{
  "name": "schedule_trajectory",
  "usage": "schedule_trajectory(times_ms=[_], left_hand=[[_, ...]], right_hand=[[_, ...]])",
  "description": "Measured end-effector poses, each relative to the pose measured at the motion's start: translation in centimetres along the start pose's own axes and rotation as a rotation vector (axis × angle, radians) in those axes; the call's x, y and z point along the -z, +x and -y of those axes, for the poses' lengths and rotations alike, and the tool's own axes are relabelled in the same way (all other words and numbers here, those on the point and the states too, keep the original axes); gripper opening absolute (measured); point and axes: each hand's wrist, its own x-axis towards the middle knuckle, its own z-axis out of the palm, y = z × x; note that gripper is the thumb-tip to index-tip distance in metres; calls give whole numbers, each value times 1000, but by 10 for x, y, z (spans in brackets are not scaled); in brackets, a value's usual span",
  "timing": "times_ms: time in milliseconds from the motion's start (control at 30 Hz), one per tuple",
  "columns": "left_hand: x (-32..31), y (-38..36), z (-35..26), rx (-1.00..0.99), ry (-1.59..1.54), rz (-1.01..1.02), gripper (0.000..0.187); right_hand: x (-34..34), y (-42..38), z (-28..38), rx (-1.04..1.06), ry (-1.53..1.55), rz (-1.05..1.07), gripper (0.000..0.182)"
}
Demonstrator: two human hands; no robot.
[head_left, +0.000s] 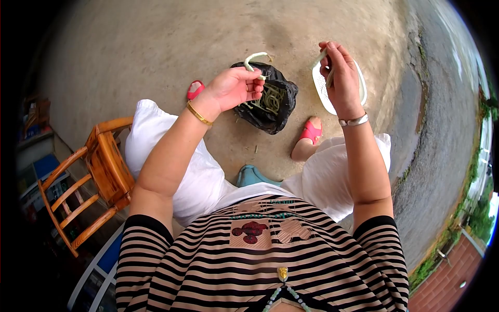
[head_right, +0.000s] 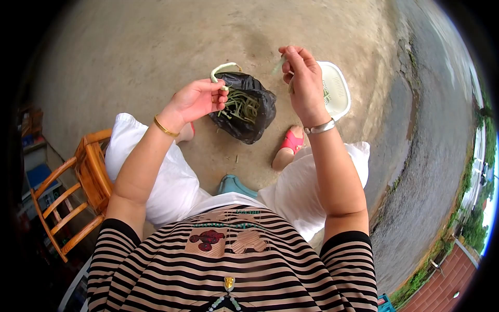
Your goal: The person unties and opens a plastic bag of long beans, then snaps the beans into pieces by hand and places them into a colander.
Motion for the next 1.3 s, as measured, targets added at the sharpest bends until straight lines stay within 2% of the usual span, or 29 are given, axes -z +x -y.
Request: schedule_trajectory(times_ms=[33,100,133,167,233,333,433,533,633,833,1000,1033,1133,1267,1300], left_hand=[[-2,-1,0,-7,27,-2,7],[-6,-2,1,-10,64,17,7],[-8,-3,1,-6,74,38,7],[-10,-4,1,-4,84,57,7],[-12,-4,2,-9,100,45,7],[-13,-3,4,-15,114,54,7],[-12,-1,6,-9,156,69,9],[-14,-1,7,-1,215,102,13],[-22,-4,7,2,246,154,17],[-18,-2,5,-15,237,184,19],[-17,-3,6,20,198,242,25],[-21,-5,7,32,195,245,27],[-28,-9,7,37,192,244,35],[-27,-9,5,-40,211,173,45],[-26,-9,6,-51,209,156,45]], right_hand=[[3,1,-2,-88,-2,-58,22],[2,0,-10,-260,94,7,24],[9,2,-20,-351,97,203,23],[11,1,-31,-382,71,289,20],[-25,-26,-12,-216,-386,245,20],[-23,-24,-31,-16,-652,371,21],[-18,-21,-46,87,-604,412,17],[-16,-19,-41,-36,-496,490,16],[-19,-22,-23,-342,-392,490,15],[-23,-25,-24,-336,-313,446,15],[-19,-17,-49,-108,-401,373,15],[-17,-15,-53,-52,-446,340,16],[-14,-14,-41,-84,-530,140,16],[2,0,-32,56,-337,-84,19],[8,2,-23,-14,-292,-118,17]])
